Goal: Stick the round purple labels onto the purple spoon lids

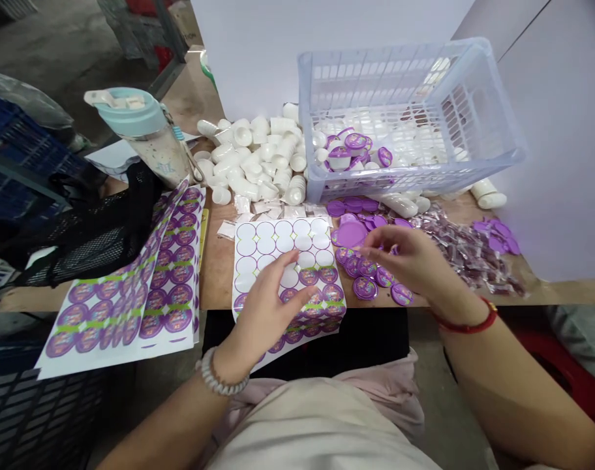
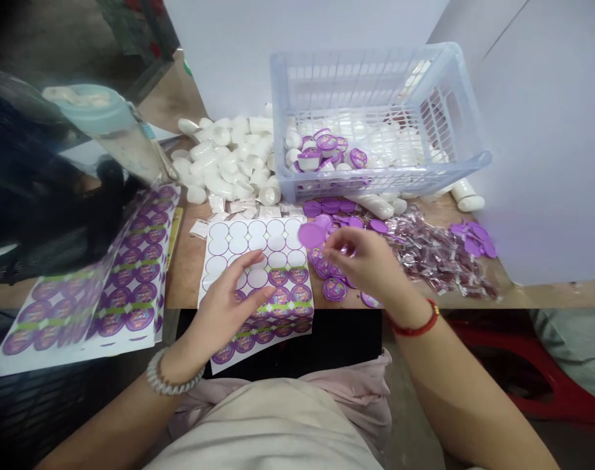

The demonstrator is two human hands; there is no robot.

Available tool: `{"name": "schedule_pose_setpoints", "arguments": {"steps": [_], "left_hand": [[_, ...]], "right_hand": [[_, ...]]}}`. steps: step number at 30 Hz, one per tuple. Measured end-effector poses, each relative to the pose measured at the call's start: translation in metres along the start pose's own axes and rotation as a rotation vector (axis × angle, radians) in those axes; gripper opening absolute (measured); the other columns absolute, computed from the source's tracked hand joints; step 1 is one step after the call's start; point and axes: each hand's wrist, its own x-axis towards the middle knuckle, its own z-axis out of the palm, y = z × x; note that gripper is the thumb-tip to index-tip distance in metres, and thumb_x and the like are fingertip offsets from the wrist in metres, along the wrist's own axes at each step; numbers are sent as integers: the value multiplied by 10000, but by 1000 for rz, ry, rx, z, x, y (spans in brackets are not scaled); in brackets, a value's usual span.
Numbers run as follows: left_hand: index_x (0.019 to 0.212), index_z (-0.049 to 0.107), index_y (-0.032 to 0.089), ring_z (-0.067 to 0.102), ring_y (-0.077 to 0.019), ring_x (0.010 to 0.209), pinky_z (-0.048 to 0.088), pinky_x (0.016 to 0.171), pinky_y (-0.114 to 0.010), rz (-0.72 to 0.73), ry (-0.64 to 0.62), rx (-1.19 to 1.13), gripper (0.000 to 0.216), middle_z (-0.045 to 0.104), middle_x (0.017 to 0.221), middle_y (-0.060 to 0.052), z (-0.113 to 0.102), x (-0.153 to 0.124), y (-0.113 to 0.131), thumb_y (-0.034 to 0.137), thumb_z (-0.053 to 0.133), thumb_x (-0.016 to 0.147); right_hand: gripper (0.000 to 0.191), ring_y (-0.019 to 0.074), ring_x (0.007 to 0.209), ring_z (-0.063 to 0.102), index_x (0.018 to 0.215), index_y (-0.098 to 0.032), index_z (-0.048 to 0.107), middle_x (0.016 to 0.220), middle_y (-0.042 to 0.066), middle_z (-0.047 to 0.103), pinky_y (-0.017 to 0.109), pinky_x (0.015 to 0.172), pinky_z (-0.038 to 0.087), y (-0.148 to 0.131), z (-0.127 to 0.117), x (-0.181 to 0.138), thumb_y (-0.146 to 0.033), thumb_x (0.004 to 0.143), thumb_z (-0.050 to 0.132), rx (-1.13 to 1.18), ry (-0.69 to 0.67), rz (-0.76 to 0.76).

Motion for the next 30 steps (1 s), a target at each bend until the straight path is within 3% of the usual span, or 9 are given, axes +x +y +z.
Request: {"name": "schedule_pose_setpoints", "arguments": {"steps": [4, 7, 10, 14, 16, 18, 21, 24, 30], "left_hand": [[1355, 606, 216, 748, -230, 1103, 585, 975, -366, -167, -12, -660, 529, 792, 1181, -107, 15, 2, 11, 424, 783, 903], [1223, 664, 198, 749, -180, 874, 606, 818, -303, -279, 65, -827, 499, 802, 958, -49, 18, 3, 10, 423, 854, 820], [1233, 665, 206, 719, -153, 813, 618, 794, -297, -322, 106, -845, 515, 750, 887, -3, 10, 3, 5, 387, 864, 794], [1350, 588, 256, 681, -152, 782, 603, 772, -302, -136, 252, -504, 462, 677, 848, 28, -18, 4, -12, 290, 724, 910], [1183, 672, 244, 694, -192, 952, 586, 889, -355, 39, 299, -98, 238, 715, 1006, -32, -35, 4, -23, 188, 590, 966], [1031, 737, 235, 662, -249, 1148, 531, 1038, -438, 158, 234, 302, 307, 716, 1196, -78, -47, 4, -30, 75, 486, 955], [1185, 760, 221, 612, -316, 1256, 476, 1106, -515, 191, 104, 655, 438, 700, 1329, -113, -46, 3, -31, 25, 453, 941], [1382, 674, 184, 584, -347, 1315, 456, 1114, -544, 200, -8, 772, 389, 671, 1433, -140, -29, 3, -24, 180, 515, 1027], [1391, 657, 155, 542, -318, 1410, 417, 1185, -511, 271, -120, 800, 400, 619, 1524, -133, -7, 5, -30, 335, 629, 1035]], "right_hand": [[384, 129, 585, 459, 774, -201, 674, 660, -14, 589, 275, 545, 327, -26, 51, -21, -565, 816, 789, 506, -271, 105], [412, 119, 607, 466, 806, -193, 672, 707, -18, 598, 266, 557, 346, -33, 75, -32, -585, 829, 796, 632, -340, 143], [315, 150, 671, 557, 894, -203, 694, 801, 12, 669, 288, 608, 441, -31, 85, -36, -515, 940, 699, 568, -302, 40], [153, 263, 988, 689, 1094, -223, 714, 1067, 100, 756, 451, 921, 553, -16, 95, -30, -293, 1007, 610, 158, -44, -336], [232, 307, 1131, 683, 1218, -210, 694, 1209, 142, 745, 522, 1013, 547, -7, 102, -23, -245, 1008, 600, 7, -35, -471], [325, 327, 1228, 667, 1326, -182, 657, 1317, 170, 716, 549, 1059, 550, -1, 109, -16, -231, 1009, 604, -65, -74, -532], [417, 370, 1364, 599, 1402, -133, 623, 1445, 213, 648, 605, 1152, 499, 3, 118, -8, -253, 1003, 624, -165, -78, -526], [451, 380, 1404, 576, 1423, -132, 616, 1490, 224, 615, 625, 1172, 490, 3, 119, -5, -287, 1001, 639, -199, -97, -504], [353, 300, 1292, 684, 1341, -160, 688, 1363, 175, 718, 520, 1126, 576, 15, 117, -8, -187, 992, 653, -89, -111, -616]]}}
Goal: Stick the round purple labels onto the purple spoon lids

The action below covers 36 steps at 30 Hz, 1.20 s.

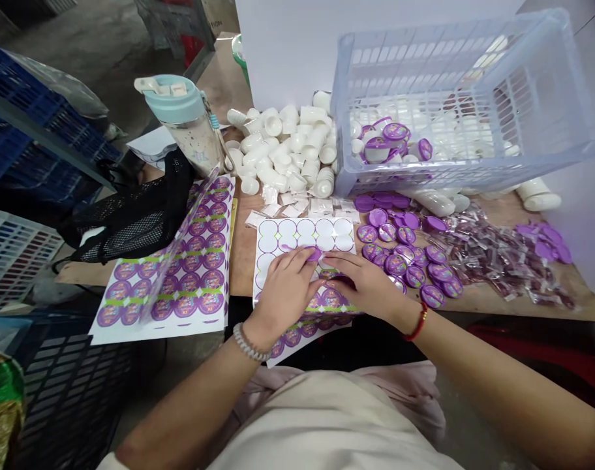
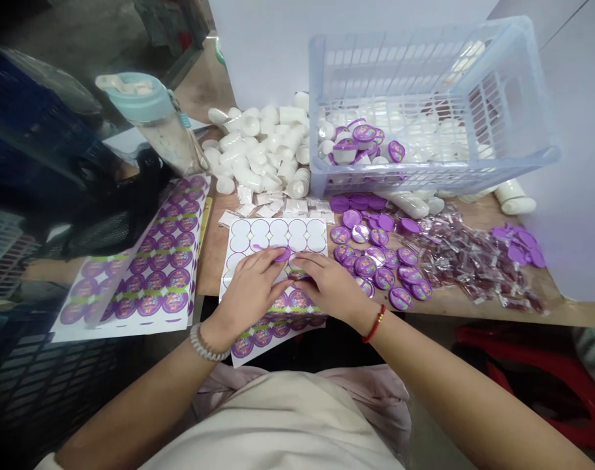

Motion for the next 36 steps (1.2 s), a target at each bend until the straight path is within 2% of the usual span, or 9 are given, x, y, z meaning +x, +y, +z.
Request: {"name": "schedule_pose_setpoints", "arguments": {"steps": [3, 8, 12, 14, 18, 22, 25, 31, 36], "left_hand": [[1321, 711, 186, 605, -303, 1332, 455, 1154, -489, -2, 45, -14, 330, 681, 1448, -105, 5, -3, -4, 325, 642, 1030], [1204, 772, 190, 681, -291, 1216, 525, 1071, -470, -18, 41, -84, 231, 722, 1391, -86, 6, -3, -5, 261, 638, 1029], [1346, 705, 153, 650, -323, 1272, 528, 1079, -499, -46, 68, -68, 360, 666, 1462, -144, 7, -4, -3, 298, 659, 1020], [1349, 702, 138, 635, -344, 1291, 532, 1071, -523, -48, 79, -51, 368, 650, 1482, -159, 8, -6, -3, 295, 656, 1020], [1197, 789, 197, 693, -323, 1196, 565, 1007, -525, -52, 117, -125, 232, 725, 1396, -97, 10, -8, -2, 217, 646, 1015], [1042, 849, 248, 743, -280, 1131, 582, 1035, -478, -170, 171, -305, 187, 803, 1242, -57, 11, 1, -5, 137, 757, 922], [950, 865, 257, 766, -269, 1069, 602, 1012, -450, -218, 185, -342, 177, 836, 1102, -54, 11, 8, -7, 110, 803, 873], [975, 861, 245, 754, -277, 1037, 597, 980, -462, -199, 206, -340, 151, 828, 1069, -62, 11, 8, -8, 139, 806, 882], [980, 851, 250, 739, -267, 1015, 579, 968, -458, -181, 200, -340, 136, 825, 1058, -39, 11, 6, -7, 158, 794, 897]], "right_hand": [[333, 296, 1250, 711, 1305, -183, 729, 1329, 162, 741, 506, 1099, 602, 1, 5, -5, -181, 975, 683, 3, 70, 7], [302, 285, 1170, 751, 1246, -235, 774, 1229, 121, 792, 510, 1065, 623, -1, 13, -5, -159, 967, 689, 10, 132, 21], [265, 272, 1124, 767, 1213, -239, 784, 1187, 106, 809, 496, 1047, 626, 1, 16, -4, -172, 969, 706, 15, 158, 2], [236, 266, 1106, 767, 1187, -237, 794, 1160, 103, 814, 484, 1026, 629, 3, 16, -4, -186, 973, 707, 32, 173, -11], [190, 246, 1036, 767, 1093, -258, 818, 1073, 82, 820, 453, 959, 630, 6, 17, 0, -180, 978, 688, 70, 200, 14], [191, 241, 935, 759, 973, -237, 828, 981, 76, 812, 416, 878, 621, 6, 16, 9, -91, 896, 732, 93, 201, 56], [221, 215, 852, 739, 881, -225, 819, 929, 61, 796, 364, 811, 601, 4, 15, 15, -21, 845, 741, 91, 196, 78], [230, 209, 853, 717, 892, -231, 794, 879, 21, 790, 358, 833, 546, 0, 10, 20, -10, 843, 752, 86, 160, 78], [203, 202, 818, 702, 853, -236, 788, 858, 16, 786, 348, 801, 504, -3, 11, 17, -41, 866, 734, 68, 190, 83]]}}
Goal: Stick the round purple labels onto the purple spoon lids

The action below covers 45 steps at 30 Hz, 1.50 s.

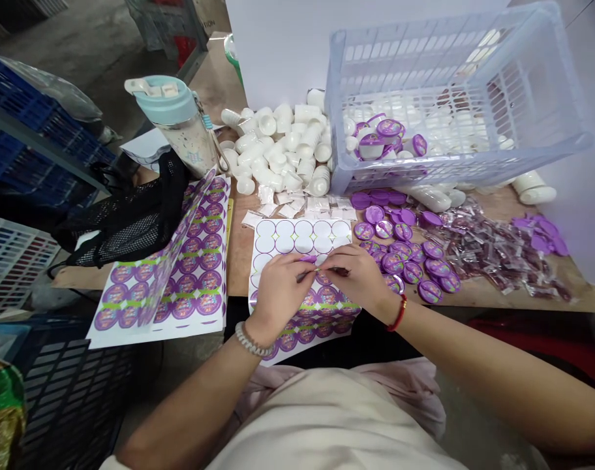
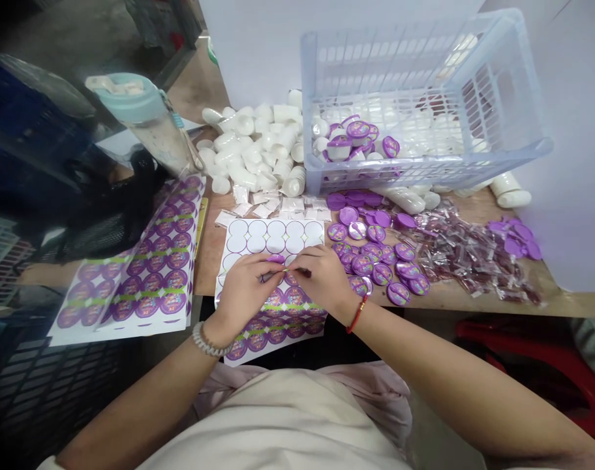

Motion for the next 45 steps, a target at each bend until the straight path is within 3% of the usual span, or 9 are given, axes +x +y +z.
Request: {"name": "schedule_pose_setpoints", "arguments": {"steps": [10, 18, 24, 27, 29, 33, 36, 40, 45], "left_hand": [[993, 843, 244, 736, -258, 991, 579, 958, -446, 32, -19, 15, 141, 827, 1037, -37, -5, 0, 1, 156, 790, 897], [1062, 840, 240, 754, -251, 1110, 569, 1066, -476, 121, -68, 11, 290, 826, 1161, -68, -14, -2, 1, 56, 685, 899], [1086, 833, 234, 739, -258, 1159, 559, 1078, -470, 140, -131, 41, 289, 825, 1156, -74, -17, 2, -3, 65, 673, 915], [1142, 814, 188, 713, -290, 1194, 535, 1108, -496, 119, -149, 90, 275, 803, 1216, -110, -21, 3, -1, 87, 688, 920], [1198, 788, 166, 684, -311, 1229, 519, 1124, -514, 112, -134, 73, 288, 773, 1278, -130, -24, 1, 6, 123, 718, 921], [1274, 723, 216, 648, -298, 1267, 519, 1117, -481, 80, -78, -223, 460, 713, 1332, -118, -30, -11, 33, 284, 873, 844], [1154, 734, 244, 681, -255, 1153, 551, 1028, -400, -8, -18, -516, 394, 723, 1199, -76, -28, -20, 50, 373, 902, 821], [989, 745, 238, 695, -206, 987, 549, 920, -340, -153, 115, -712, 67, 720, 1004, -37, -24, -22, 57, 298, 751, 961], [920, 746, 228, 686, -187, 912, 537, 871, -313, -158, 83, -635, 51, 721, 935, -20, -30, -17, 58, 244, 722, 962]], "right_hand": [[130, 212, 858, 677, 849, -246, 763, 909, 1, 785, 381, 862, 427, -13, -2, -7, -156, 933, 721, -210, 28, 24], [140, 276, 1018, 592, 941, -238, 676, 1006, 65, 727, 470, 995, 410, -28, -20, -19, -135, 996, 598, -324, -121, -5], [150, 247, 917, 604, 944, -235, 585, 933, 44, 711, 466, 927, 436, -37, -43, -32, -115, 1009, 523, -100, -150, 29], [75, 217, 878, 643, 1031, -253, 609, 938, 37, 702, 391, 819, 498, -44, -45, -34, -183, 1012, 590, 162, 19, 150], [148, 190, 847, 665, 1146, -262, 642, 947, 31, 699, 333, 747, 539, -51, -45, -32, -262, 999, 666, 410, 135, 282], [204, 161, 769, 679, 981, -241, 737, 893, 21, 730, 274, 673, 567, -70, -43, -24, -400, 893, 831, 782, 243, 516], [274, 141, 718, 664, 873, -238, 715, 825, -3, 725, 245, 643, 558, -82, -42, -21, -403, 792, 919, 944, 313, 638], [300, 123, 678, 624, 842, -236, 701, 778, -17, 695, 224, 605, 532, -88, -38, -23, -431, 785, 922, 1017, 270, 691], [322, 180, 856, 696, 1045, -270, 722, 1020, 27, 730, 295, 718, 600, -78, -40, -27, -444, 829, 885, 796, 241, 566]]}}
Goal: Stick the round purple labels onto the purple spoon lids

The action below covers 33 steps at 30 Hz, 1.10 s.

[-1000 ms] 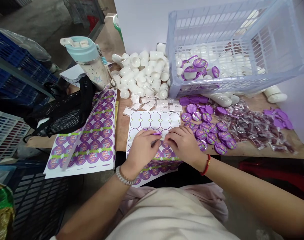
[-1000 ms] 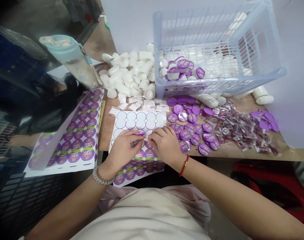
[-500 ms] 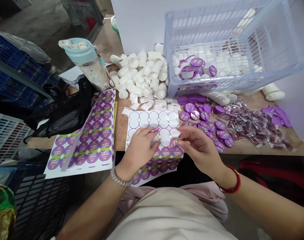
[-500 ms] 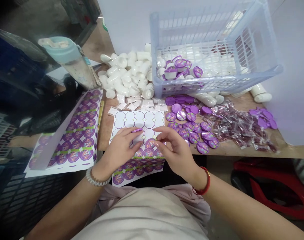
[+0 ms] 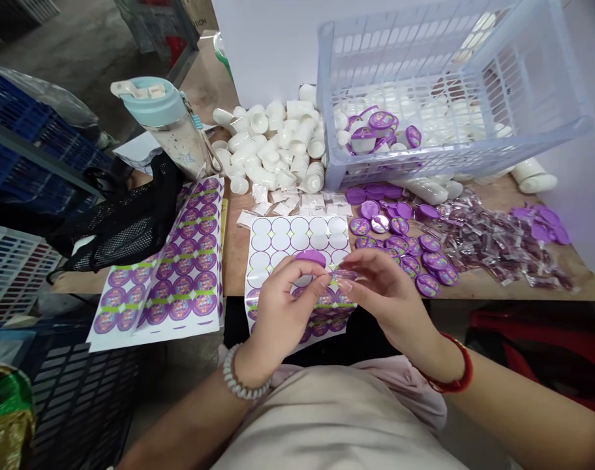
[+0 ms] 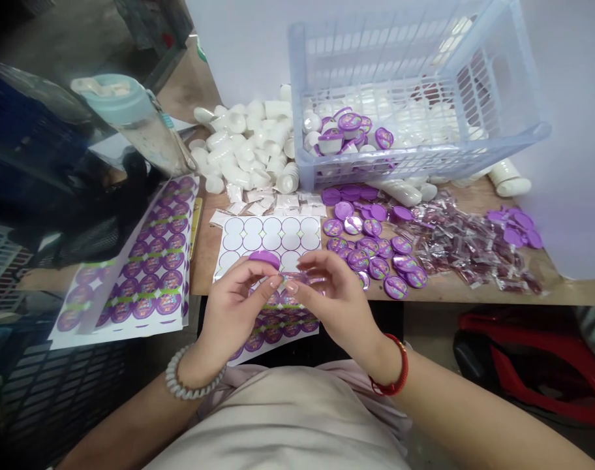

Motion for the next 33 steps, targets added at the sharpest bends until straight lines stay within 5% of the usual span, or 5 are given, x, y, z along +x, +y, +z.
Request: {"name": "schedule_pose_setpoints", "arguments": {"steps": [7, 10, 19, 26, 33], "left_hand": [[1103, 803, 245, 720, -212, 1052, 553, 944, -336, -90, -162, 35, 205, 793, 1095, -39, -4, 2, 4, 186, 661, 967], [1185, 791, 233, 737, -226, 1104, 584, 956, -346, -232, -188, -201, 265, 799, 1215, -58, -4, 3, 3, 192, 667, 955], [1305, 741, 288, 776, -178, 1006, 635, 909, -293, -435, -277, -720, 518, 825, 1125, -34, -1, -2, 21, 173, 876, 819], [1292, 765, 319, 763, -203, 1093, 635, 944, -306, -482, -289, -749, 550, 800, 1206, -32, -6, -5, 33, 163, 900, 782], [1293, 765, 304, 758, -196, 1111, 630, 950, -290, -480, -302, -766, 541, 799, 1214, -32, -7, -4, 31, 121, 880, 797]], "right_hand": [[116, 227, 870, 655, 852, -276, 756, 886, 51, 681, 408, 815, 556, -33, -29, 23, -331, 953, 773, -644, 58, -528], [114, 221, 864, 668, 901, -278, 740, 896, 42, 698, 393, 801, 573, -46, -33, 28, -369, 946, 793, -507, 96, -486], [80, 167, 723, 675, 876, -243, 757, 809, 18, 744, 310, 663, 573, -57, -15, 26, -287, 921, 807, -374, -194, -396], [96, 153, 645, 676, 866, -245, 751, 784, 3, 757, 276, 566, 555, -65, -9, 24, -297, 897, 826, -247, -280, -215], [68, 145, 693, 693, 881, -242, 759, 818, -12, 768, 267, 613, 545, -62, -12, 22, -191, 891, 803, -377, -285, -290]]}}
